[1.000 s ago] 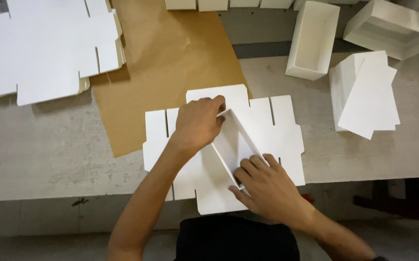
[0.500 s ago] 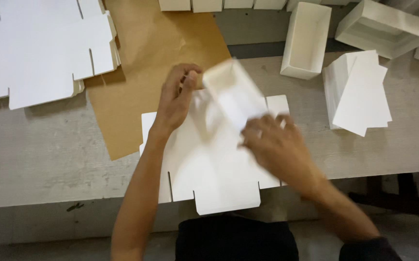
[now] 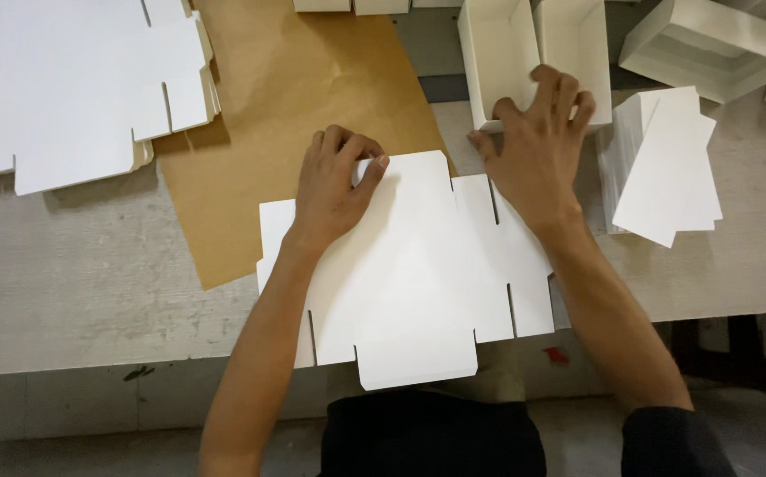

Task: The person folds flat white cardboard sheets into rectangular boxes by hand. They crease the pre-cut lines, fold the side flaps upward, and tuck the tabs into slots to secure the structure. The finished boxes are stacked on the right side of the table.

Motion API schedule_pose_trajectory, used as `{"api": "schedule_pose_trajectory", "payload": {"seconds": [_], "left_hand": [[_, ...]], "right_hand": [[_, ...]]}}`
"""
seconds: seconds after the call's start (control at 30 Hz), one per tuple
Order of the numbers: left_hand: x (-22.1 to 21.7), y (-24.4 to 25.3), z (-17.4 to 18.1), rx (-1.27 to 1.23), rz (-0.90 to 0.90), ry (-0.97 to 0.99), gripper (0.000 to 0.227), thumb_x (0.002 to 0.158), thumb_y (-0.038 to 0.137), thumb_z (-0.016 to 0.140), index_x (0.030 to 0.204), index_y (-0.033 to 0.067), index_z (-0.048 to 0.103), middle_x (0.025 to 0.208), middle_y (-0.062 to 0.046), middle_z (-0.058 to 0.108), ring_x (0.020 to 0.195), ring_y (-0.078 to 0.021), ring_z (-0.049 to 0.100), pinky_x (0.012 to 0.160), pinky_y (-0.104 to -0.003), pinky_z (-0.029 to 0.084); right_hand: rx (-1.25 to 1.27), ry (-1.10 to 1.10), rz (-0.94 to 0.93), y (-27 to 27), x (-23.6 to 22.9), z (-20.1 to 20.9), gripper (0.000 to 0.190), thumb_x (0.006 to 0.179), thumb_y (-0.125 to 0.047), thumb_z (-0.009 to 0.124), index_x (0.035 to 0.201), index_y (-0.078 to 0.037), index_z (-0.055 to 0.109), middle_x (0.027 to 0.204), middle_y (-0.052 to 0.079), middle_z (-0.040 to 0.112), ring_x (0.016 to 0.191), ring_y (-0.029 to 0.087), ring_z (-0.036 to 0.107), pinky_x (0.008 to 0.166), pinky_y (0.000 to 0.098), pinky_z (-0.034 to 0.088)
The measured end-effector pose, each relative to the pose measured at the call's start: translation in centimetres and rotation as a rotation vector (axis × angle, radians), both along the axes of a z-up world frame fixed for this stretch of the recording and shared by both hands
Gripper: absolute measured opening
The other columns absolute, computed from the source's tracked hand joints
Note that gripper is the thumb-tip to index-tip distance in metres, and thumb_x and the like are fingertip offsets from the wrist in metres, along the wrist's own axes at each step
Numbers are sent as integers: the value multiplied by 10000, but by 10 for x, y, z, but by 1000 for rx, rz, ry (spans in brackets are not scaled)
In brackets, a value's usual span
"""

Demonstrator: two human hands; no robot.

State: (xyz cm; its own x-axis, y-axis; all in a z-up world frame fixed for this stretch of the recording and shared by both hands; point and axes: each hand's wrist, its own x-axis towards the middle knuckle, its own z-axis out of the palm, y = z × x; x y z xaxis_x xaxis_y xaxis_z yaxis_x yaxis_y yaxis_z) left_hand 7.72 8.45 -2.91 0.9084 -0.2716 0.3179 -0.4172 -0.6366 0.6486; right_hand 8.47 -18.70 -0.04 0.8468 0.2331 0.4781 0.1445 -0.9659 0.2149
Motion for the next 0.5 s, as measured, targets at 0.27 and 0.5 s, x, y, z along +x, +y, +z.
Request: {"api": "schedule_pose_trajectory", "payload": {"seconds": [0.27, 0.5], "left_hand": [[0, 0, -2, 15, 10, -3, 127, 998, 264, 619, 1057, 167, 677, 1045, -29, 560, 976, -275, 519, 901, -435, 437], [-1, 0, -2, 16, -9, -10, 117, 991, 224, 622, 1077, 166, 676, 1048, -30, 563, 980, -278, 509, 889, -414, 436]], "right_hand": [[170, 62, -68, -7, 6, -10, 561, 897, -650, 817, 1041, -112, 745, 1279, 191, 447, 1118, 394, 454, 771, 538, 429], [336, 131, 42, -7, 13, -6, 589, 991, -458, 809, 1304, -14, 582, 1426, 295, 333, 1263, 471, 375, 1002, 601, 338]]}}
